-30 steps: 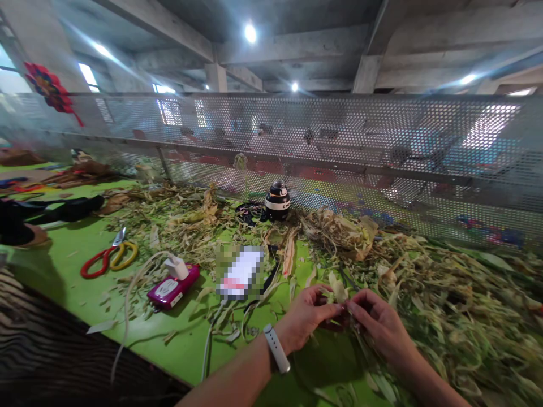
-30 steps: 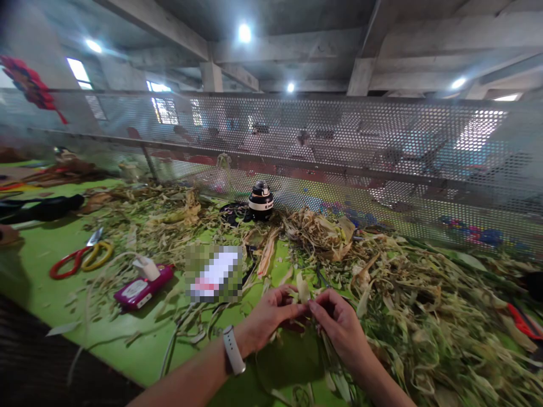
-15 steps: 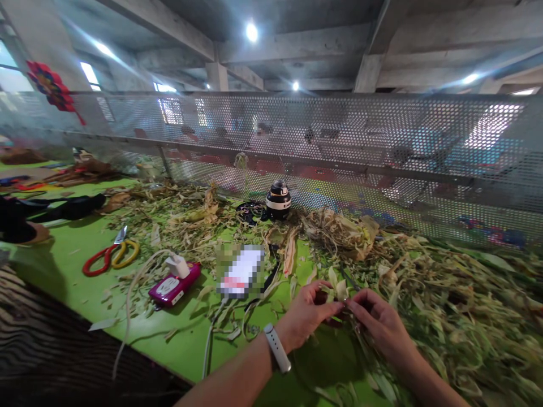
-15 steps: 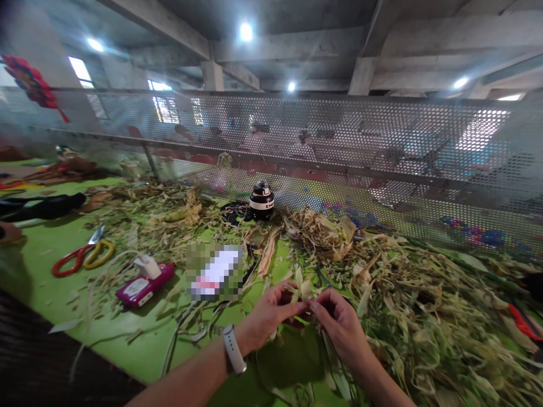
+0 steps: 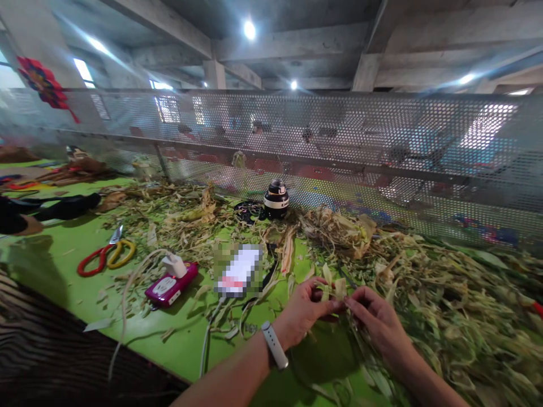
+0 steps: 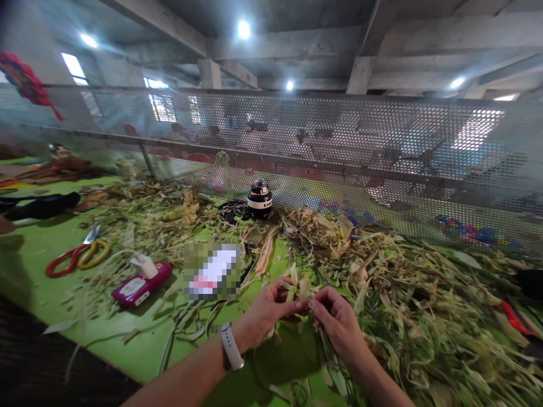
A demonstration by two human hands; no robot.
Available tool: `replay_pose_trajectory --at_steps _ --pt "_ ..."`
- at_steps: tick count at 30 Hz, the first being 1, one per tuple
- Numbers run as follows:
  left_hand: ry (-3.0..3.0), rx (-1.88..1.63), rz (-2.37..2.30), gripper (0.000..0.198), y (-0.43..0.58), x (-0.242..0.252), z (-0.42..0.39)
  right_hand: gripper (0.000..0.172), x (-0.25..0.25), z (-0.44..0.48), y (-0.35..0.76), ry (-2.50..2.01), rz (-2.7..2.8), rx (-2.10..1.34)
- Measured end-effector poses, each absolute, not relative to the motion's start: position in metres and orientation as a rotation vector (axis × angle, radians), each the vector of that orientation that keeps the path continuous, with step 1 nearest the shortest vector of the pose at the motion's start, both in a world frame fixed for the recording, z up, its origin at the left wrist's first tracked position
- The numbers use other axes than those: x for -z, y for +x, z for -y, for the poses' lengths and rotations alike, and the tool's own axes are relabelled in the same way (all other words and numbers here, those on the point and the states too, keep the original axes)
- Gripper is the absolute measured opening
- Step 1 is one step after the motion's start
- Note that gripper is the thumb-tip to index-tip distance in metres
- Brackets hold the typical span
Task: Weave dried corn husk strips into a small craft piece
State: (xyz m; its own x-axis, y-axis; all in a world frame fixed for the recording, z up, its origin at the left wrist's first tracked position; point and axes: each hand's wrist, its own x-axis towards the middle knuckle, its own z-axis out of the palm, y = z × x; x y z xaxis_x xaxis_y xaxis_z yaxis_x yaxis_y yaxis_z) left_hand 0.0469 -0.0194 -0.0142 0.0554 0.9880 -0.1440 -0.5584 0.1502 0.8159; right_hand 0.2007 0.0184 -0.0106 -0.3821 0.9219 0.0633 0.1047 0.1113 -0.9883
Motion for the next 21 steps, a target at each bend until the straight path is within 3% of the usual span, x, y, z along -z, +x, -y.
replay_pose_trajectory --at_steps 21 --pt "0.588 -1.380 -0.919 0.055 0.046 0.015 0.018 0.034 0.019 -0.025 0.202 -1.037 1.761 -1.215"
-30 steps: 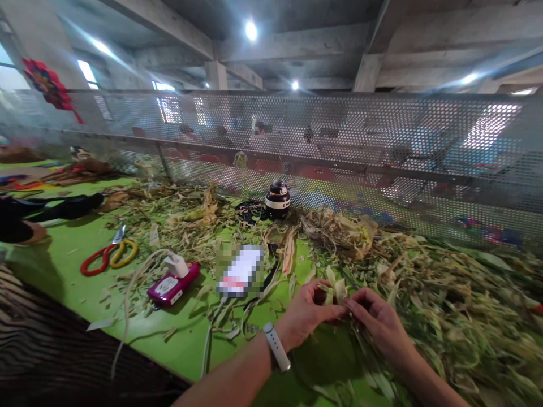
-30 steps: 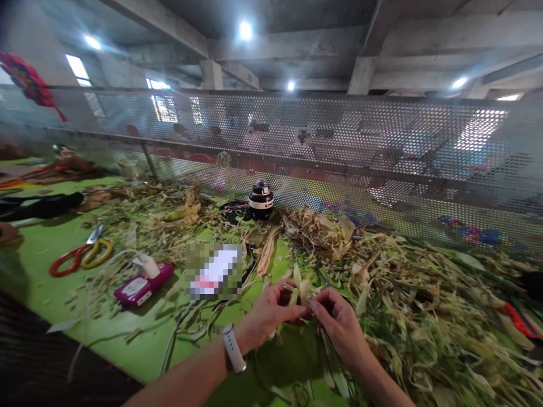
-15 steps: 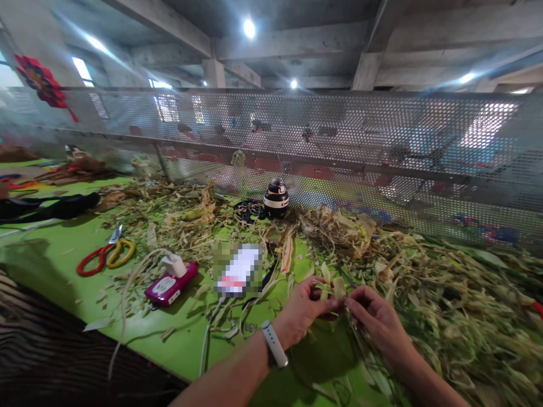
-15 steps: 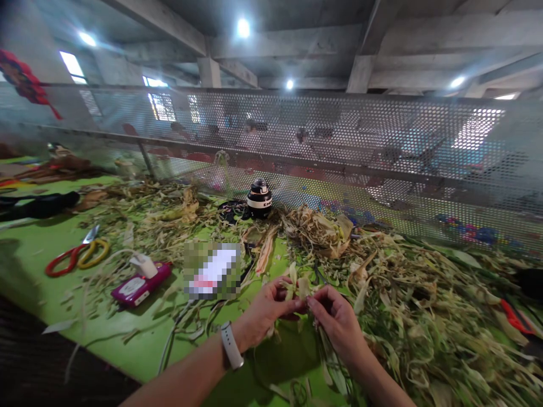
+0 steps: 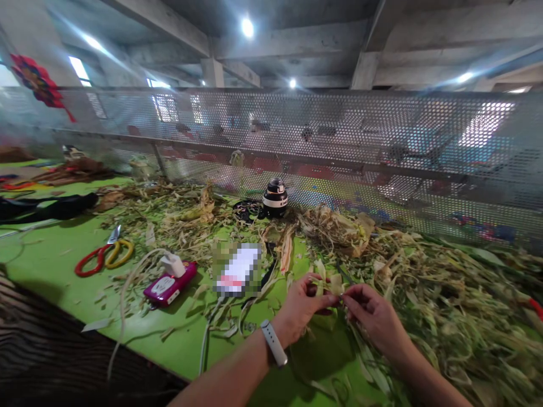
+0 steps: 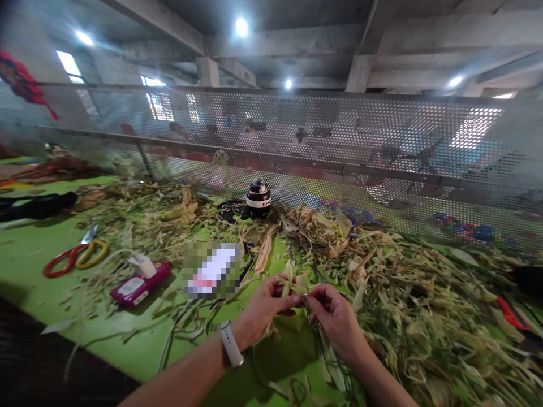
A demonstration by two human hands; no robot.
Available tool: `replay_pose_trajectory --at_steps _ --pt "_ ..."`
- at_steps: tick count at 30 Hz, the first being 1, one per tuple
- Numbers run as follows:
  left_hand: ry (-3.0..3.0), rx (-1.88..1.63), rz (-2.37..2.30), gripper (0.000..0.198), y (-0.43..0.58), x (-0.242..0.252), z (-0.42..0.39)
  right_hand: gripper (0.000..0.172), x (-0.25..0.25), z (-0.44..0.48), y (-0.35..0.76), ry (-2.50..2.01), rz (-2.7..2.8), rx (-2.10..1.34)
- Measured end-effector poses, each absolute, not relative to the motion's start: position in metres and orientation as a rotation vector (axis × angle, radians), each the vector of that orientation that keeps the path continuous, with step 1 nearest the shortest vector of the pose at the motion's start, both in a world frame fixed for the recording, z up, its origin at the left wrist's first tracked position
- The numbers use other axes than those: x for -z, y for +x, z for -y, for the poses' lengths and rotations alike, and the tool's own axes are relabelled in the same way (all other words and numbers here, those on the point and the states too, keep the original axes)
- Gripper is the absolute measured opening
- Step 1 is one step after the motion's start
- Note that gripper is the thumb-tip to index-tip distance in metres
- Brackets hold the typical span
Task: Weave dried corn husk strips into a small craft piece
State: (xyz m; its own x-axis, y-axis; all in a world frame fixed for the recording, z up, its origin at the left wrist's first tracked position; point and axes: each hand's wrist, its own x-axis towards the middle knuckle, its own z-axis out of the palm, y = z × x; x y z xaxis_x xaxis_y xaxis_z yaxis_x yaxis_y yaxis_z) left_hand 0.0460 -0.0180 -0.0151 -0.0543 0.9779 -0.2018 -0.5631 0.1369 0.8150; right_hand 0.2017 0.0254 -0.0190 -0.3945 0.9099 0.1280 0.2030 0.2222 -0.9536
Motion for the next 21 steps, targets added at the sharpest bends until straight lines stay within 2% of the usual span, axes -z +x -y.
replay_pose_trajectory --at_steps 9,21 --pt "0.656 -1.337 -0.879 0.049 0.0429 0.0156 0.0184 0.038 0.0139 -0.0229 0.2011 -1.063 1.773 -1.239" --pt "0.580 -1.315 -0.830 0.051 0.0443 0.0195 0.0172 0.030 0.0211 -0.0197 0.2027 -0.929 1.754 -1.221"
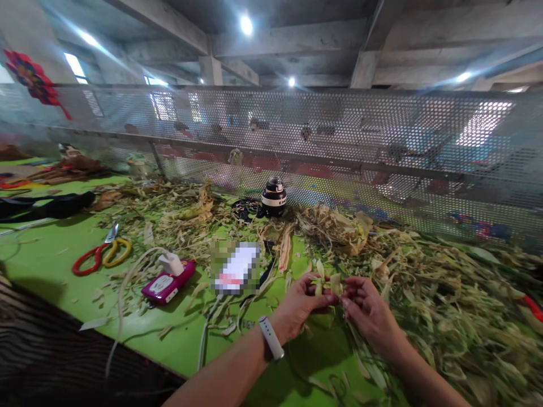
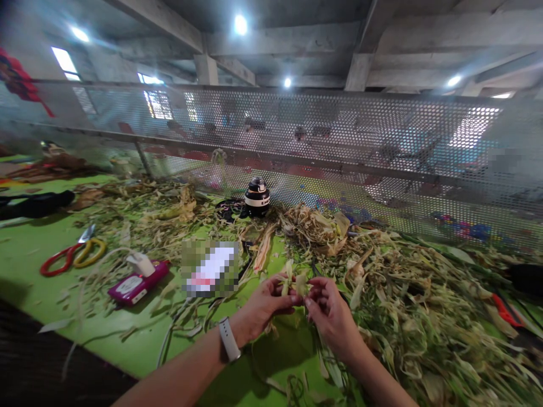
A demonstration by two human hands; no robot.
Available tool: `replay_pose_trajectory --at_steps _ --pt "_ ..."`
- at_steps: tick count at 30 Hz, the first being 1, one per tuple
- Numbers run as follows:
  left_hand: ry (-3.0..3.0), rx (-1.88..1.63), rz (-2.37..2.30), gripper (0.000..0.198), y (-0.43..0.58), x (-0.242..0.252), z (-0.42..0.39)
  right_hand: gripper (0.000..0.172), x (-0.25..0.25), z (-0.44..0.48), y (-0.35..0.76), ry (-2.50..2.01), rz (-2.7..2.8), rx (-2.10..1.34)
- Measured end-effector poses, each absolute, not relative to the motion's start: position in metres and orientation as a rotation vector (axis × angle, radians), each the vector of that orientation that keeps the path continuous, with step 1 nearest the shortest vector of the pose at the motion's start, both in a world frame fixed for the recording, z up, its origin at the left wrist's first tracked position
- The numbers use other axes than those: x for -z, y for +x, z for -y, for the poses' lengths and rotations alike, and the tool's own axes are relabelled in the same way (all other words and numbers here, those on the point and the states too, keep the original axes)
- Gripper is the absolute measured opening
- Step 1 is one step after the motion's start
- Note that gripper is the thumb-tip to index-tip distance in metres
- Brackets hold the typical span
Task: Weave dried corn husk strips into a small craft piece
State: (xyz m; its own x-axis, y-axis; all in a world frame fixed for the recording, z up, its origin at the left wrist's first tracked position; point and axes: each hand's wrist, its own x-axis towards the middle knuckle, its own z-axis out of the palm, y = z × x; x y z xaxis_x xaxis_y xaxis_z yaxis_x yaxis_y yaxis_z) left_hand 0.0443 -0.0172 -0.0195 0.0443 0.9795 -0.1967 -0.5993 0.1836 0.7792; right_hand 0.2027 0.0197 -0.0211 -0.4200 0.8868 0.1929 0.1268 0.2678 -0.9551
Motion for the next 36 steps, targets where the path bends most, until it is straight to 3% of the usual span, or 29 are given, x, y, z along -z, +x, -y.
replay_pose_trajectory --at_steps 25,32,36 --pt "0.513 -1.280 -0.817 0.042 0.041 0.018 0.018 0.034 0.013 -0.021 0.206 -0.872 1.856 -1.215" --pt "0.450 -1.301 -0.807 0.040 0.039 0.020 0.017 0.020 0.007 -0.025 0.215 -0.743 2.223 -0.563" --pt "0.404 -1.283 -0.786 0.041 0.039 0.019 0.017 0.024 0.006 -0.027 0.219 -0.518 2.441 -0.252"
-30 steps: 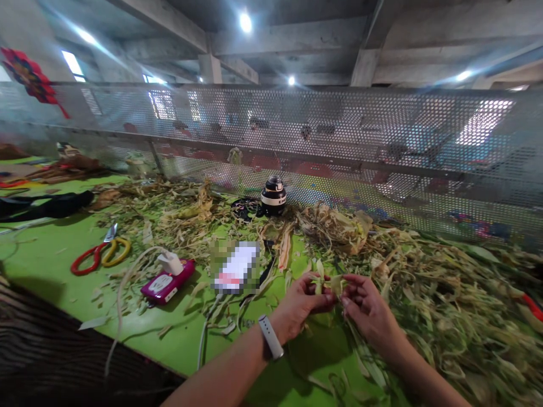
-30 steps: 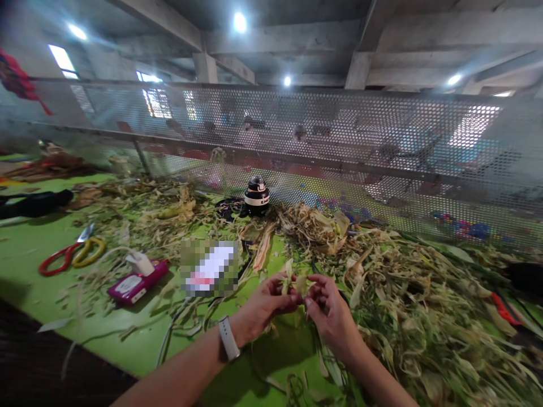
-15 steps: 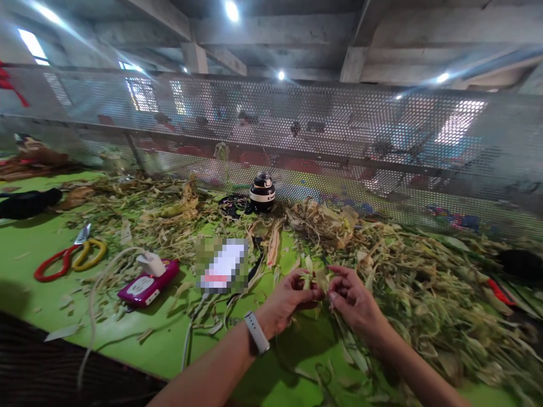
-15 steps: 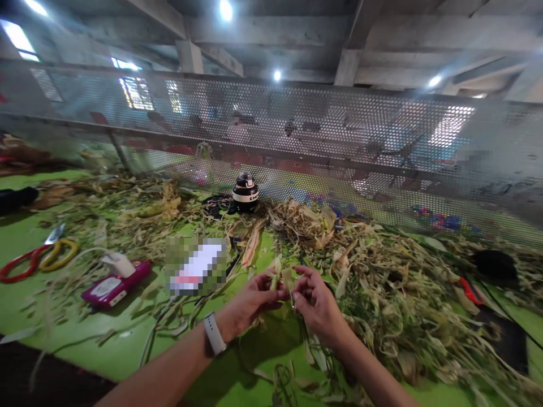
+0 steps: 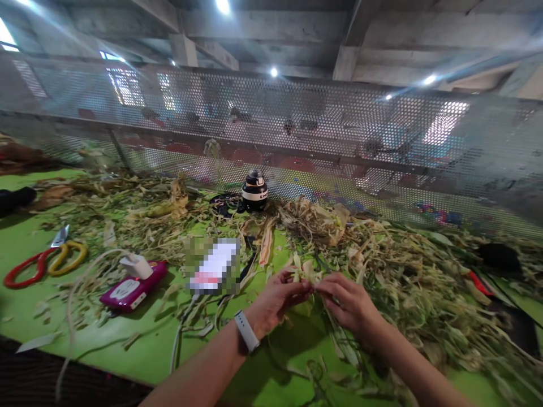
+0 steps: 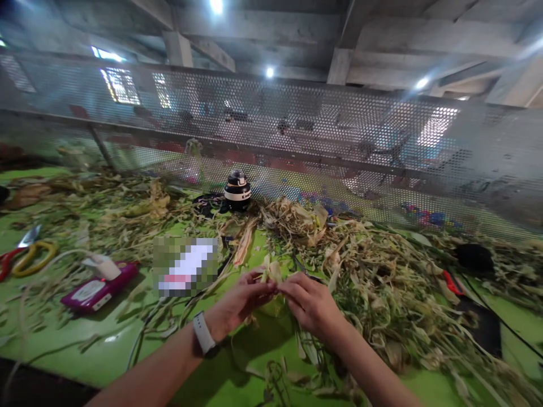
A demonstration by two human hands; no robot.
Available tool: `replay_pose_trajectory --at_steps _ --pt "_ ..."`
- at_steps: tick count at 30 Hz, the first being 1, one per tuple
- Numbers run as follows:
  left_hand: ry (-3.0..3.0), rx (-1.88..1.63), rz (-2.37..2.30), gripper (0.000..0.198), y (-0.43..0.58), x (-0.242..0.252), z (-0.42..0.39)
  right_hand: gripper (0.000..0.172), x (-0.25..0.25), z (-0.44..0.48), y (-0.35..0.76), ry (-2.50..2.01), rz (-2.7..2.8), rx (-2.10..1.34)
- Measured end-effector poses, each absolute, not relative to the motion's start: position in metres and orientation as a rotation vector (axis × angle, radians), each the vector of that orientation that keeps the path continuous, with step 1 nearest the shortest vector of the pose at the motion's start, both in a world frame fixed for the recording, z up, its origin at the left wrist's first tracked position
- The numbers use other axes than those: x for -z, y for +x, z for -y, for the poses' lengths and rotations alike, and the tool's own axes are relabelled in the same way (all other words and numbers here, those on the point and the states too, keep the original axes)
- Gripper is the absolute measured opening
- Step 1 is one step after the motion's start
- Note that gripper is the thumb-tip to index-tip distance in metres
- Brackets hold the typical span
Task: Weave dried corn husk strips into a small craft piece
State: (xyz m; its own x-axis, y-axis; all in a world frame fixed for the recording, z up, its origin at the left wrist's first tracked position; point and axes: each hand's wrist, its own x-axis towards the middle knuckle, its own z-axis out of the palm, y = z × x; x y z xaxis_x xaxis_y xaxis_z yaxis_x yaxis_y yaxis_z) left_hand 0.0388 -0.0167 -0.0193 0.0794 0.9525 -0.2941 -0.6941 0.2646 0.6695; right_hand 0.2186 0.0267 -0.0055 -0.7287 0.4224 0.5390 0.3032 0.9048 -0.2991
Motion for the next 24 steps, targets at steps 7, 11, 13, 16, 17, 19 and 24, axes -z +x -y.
replay_pose_trajectory --at_steps 7,11,13,16,17,19,24 --pt "0.381 -1.252 -0.789 0.039 0.0378 0.0213 0.0157 0.035 0.0064 -0.0306 0.2222 -0.426 2.524 -0.005" --pt "0.389 -1.230 -0.777 0.038 0.0372 0.0210 0.0162 0.035 0.0052 -0.0310 0.2223 -0.396 2.512 0.016" --pt "0.389 -1.220 -0.792 0.037 0.0368 0.0199 0.0168 0.034 0.0048 -0.0307 0.2220 -0.395 2.500 0.030" --pt "0.387 -1.211 -0.806 0.035 0.0364 0.0186 0.0172 0.032 0.0047 -0.0298 0.2216 -0.397 2.498 0.060" --pt "0.385 -1.210 -0.802 0.034 0.0365 0.0184 0.0171 0.031 0.0045 -0.0294 0.2215 -0.396 2.503 0.065" --pt "0.379 -1.207 -0.786 0.033 0.0369 0.0180 0.0170 0.029 0.0039 -0.0286 0.2212 -0.390 2.517 0.069" --pt "0.387 -1.203 -0.767 0.029 0.0381 0.0162 0.0173 0.028 0.0013 -0.0279 0.2201 -0.360 2.551 0.088"
